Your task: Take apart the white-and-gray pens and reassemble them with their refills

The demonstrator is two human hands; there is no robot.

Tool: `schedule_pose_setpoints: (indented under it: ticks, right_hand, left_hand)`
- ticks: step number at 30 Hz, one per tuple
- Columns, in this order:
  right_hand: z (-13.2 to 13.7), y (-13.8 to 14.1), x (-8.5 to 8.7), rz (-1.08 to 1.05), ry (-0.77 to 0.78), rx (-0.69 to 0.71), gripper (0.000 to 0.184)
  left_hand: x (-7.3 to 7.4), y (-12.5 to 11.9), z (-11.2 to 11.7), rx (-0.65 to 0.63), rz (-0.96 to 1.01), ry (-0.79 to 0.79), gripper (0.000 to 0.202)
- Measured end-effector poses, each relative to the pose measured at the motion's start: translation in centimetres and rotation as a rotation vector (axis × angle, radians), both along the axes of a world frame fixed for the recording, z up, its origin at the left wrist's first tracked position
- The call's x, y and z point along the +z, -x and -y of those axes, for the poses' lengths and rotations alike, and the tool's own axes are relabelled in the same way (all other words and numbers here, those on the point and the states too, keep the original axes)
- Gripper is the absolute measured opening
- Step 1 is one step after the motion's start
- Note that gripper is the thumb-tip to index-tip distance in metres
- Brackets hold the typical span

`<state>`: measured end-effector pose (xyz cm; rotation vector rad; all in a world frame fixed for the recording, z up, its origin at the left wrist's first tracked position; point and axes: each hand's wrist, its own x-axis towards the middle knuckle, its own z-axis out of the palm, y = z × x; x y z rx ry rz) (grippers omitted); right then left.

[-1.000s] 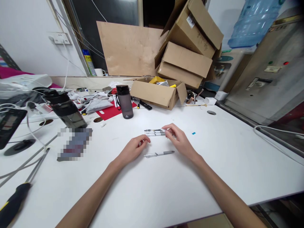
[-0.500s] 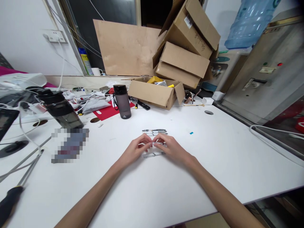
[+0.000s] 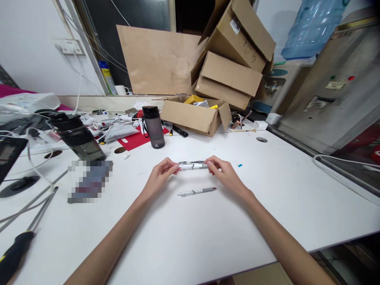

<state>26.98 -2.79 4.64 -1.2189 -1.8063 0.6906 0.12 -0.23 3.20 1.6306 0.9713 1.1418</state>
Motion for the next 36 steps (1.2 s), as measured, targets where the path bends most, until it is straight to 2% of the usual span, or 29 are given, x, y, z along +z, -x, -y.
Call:
schedule_pose_setpoints:
  ticks: [7, 17, 24, 30, 36]
  right_hand:
    - [-0.6, -0.3, -0.3, -0.136, -0.018, 0.031, 0.027]
    - [-0.6, -0.5, -0.1, -0.161, 0.029, 0.044, 0.031]
    - [-0.7, -1.7, -0.4, -0.043, 0.151, 0.177, 0.027]
    - [-0.1, -1.8, -0.7, 0.112, 0.270, 0.236, 0.022]
    - [0.0, -1.4, -1.5, 0.171, 0.249, 0.259, 0.019]
  left_hand:
    - [0.7, -0.3, 0.4, -0.003, -0.011, 0.004, 0.025]
    - [1.0, 0.0, 0.4, -0.043, -0.022, -0.014, 0.027]
    - [1.7, 1.0, 0.4, -0.189, -0.262, 0.051, 0.028]
    - [0.8, 1.8, -0.2, -0.298, -0.463, 0.000, 0.033]
    - [0.2, 2.4, -0.4, -0.332, -0.566, -0.012, 0.031]
